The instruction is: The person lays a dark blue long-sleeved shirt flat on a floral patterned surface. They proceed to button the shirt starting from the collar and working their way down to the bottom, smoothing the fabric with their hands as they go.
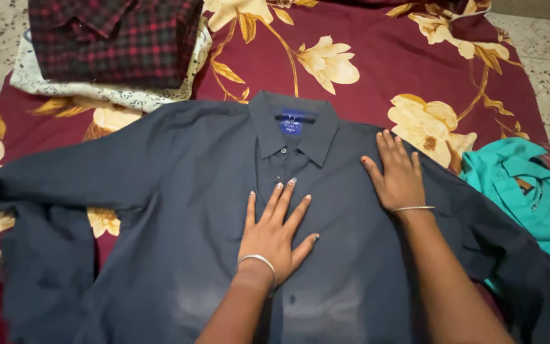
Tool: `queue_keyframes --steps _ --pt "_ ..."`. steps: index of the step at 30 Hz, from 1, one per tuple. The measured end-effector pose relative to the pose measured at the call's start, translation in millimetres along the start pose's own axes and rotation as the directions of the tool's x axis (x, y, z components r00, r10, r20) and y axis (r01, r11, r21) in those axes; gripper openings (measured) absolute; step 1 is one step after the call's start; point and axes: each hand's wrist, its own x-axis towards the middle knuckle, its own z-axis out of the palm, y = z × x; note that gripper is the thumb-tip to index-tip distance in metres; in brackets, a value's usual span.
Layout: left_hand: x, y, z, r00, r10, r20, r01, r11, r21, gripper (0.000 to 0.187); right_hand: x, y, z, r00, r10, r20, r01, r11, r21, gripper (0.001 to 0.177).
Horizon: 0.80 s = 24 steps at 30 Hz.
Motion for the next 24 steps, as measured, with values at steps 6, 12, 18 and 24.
queue_keyframes --steps 6,12,18,24 --pt "-0.4 0.8 -2.7 1.000 -0.009 0.020 0.009 1.000 0.016 0.072 -47.1 -33.8 12.7 0.997 0.062 -0.044 -0.062 0.998 0.006 0.081" --pt "0.6 3.5 -5.3 0.999 -0.021 0.049 0.019 0.999 0.042 0.072 -68.7 -11.8 -4.2 0.961 0.267 -0.074 -0.271 0.961 -0.055 0.081" --pt "-0.8 2.2 -5.0 0.999 -0.008 0.032 0.006 0.999 0.053 0.072 -101.7 -8.4 -4.4 0.945 0.266 -0.190 -0.269 0.963 0.009 0.081" --pt "-1.5 7.6 -3.9 0.999 -0.025 0.020 0.023 0.998 0.061 0.072 -148.0 -41.4 7.9 0.941 0.299 -0.158 -0.310 0.950 -0.048 0.081"
